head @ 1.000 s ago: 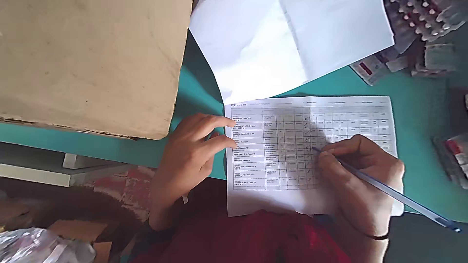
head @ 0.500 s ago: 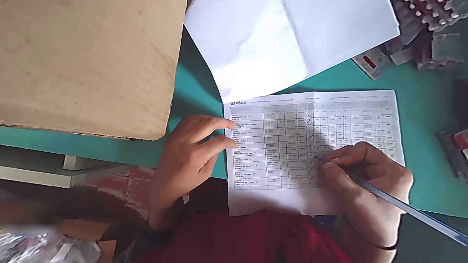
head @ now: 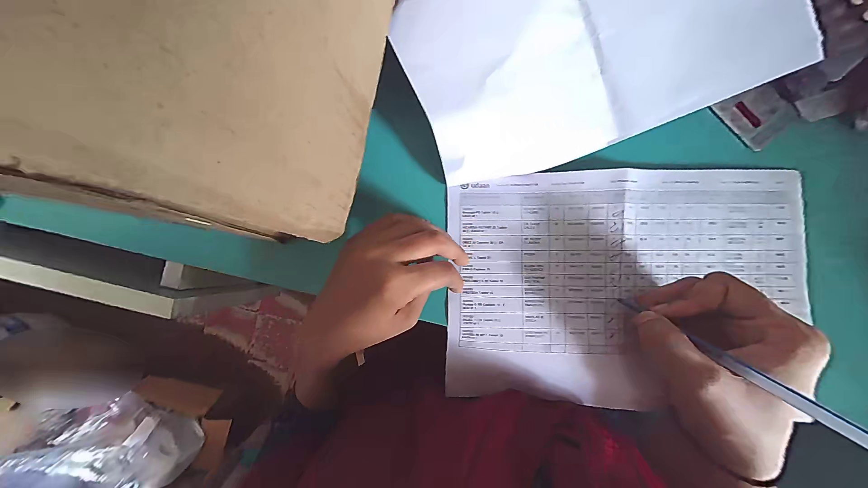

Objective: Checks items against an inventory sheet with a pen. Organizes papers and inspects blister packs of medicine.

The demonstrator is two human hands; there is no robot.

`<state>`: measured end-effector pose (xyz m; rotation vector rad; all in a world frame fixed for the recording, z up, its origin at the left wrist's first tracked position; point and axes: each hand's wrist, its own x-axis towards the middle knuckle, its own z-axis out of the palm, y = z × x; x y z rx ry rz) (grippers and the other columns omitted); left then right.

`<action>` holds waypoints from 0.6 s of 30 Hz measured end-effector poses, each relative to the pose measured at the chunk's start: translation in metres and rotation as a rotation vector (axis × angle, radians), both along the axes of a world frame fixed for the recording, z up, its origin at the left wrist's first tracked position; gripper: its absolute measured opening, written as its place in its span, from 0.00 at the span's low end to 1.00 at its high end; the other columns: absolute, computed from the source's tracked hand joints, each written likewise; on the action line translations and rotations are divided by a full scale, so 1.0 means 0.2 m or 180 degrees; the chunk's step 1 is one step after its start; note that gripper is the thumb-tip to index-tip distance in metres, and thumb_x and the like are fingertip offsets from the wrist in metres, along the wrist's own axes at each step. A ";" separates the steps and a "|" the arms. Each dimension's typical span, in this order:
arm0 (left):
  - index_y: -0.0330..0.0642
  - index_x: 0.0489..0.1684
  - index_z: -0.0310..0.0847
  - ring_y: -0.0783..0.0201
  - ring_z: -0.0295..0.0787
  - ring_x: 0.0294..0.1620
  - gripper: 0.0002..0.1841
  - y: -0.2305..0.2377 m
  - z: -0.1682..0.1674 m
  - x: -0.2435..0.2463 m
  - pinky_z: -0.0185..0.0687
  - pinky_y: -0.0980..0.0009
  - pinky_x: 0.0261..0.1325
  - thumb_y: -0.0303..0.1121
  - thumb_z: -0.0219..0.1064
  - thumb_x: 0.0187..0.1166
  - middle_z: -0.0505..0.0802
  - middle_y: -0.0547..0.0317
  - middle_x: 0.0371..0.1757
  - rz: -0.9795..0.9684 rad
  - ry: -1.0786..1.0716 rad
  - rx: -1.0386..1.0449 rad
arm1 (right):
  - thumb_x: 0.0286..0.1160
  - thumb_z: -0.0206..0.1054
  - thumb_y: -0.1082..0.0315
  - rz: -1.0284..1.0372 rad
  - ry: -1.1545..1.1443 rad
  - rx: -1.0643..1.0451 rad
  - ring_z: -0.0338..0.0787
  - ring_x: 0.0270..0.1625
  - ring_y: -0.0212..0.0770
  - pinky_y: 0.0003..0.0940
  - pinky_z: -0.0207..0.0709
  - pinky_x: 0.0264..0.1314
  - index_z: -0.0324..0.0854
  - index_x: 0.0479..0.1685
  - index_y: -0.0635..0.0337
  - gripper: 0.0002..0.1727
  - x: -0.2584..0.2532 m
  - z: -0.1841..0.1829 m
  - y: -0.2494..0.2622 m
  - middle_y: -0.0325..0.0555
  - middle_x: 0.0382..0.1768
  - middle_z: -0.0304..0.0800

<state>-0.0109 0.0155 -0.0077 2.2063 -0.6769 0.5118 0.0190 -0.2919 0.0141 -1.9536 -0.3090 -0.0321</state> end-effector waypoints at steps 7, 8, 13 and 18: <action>0.45 0.29 0.95 0.60 0.91 0.57 0.14 -0.01 0.01 0.00 0.77 0.63 0.71 0.21 0.61 0.75 0.97 0.55 0.45 0.0012 0.0030 -0.0041 | 0.58 0.68 0.67 -0.0172 0.0084 -0.0501 0.85 0.33 0.10 0.07 0.79 0.34 0.78 0.31 0.50 0.05 -0.04 0.06 0.04 0.16 0.31 0.86; 0.45 0.30 0.95 0.60 0.91 0.56 0.14 -0.01 0.01 0.00 0.77 0.63 0.71 0.21 0.61 0.74 0.97 0.55 0.45 0.0015 0.0010 -0.0046 | 0.59 0.68 0.67 -0.0191 0.0086 -0.0523 0.84 0.33 0.09 0.07 0.79 0.34 0.78 0.31 0.50 0.04 -0.04 0.06 0.04 0.16 0.31 0.87; 0.45 0.31 0.96 0.59 0.92 0.56 0.14 -0.01 0.01 -0.01 0.77 0.60 0.73 0.21 0.61 0.74 0.97 0.54 0.44 0.0038 -0.0063 -0.0062 | 0.58 0.69 0.70 -0.0110 -0.0038 -0.0234 0.85 0.32 0.11 0.08 0.79 0.32 0.80 0.31 0.45 0.07 -0.02 0.01 0.01 0.15 0.32 0.89; 0.44 0.31 0.96 0.59 0.93 0.56 0.14 -0.03 0.02 -0.01 0.78 0.59 0.74 0.21 0.62 0.74 0.97 0.53 0.46 0.0191 -0.0063 0.0083 | 0.60 0.68 0.69 -0.0064 -0.0071 -0.0260 0.85 0.33 0.10 0.08 0.78 0.33 0.78 0.32 0.44 0.07 0.01 0.01 0.01 0.13 0.31 0.87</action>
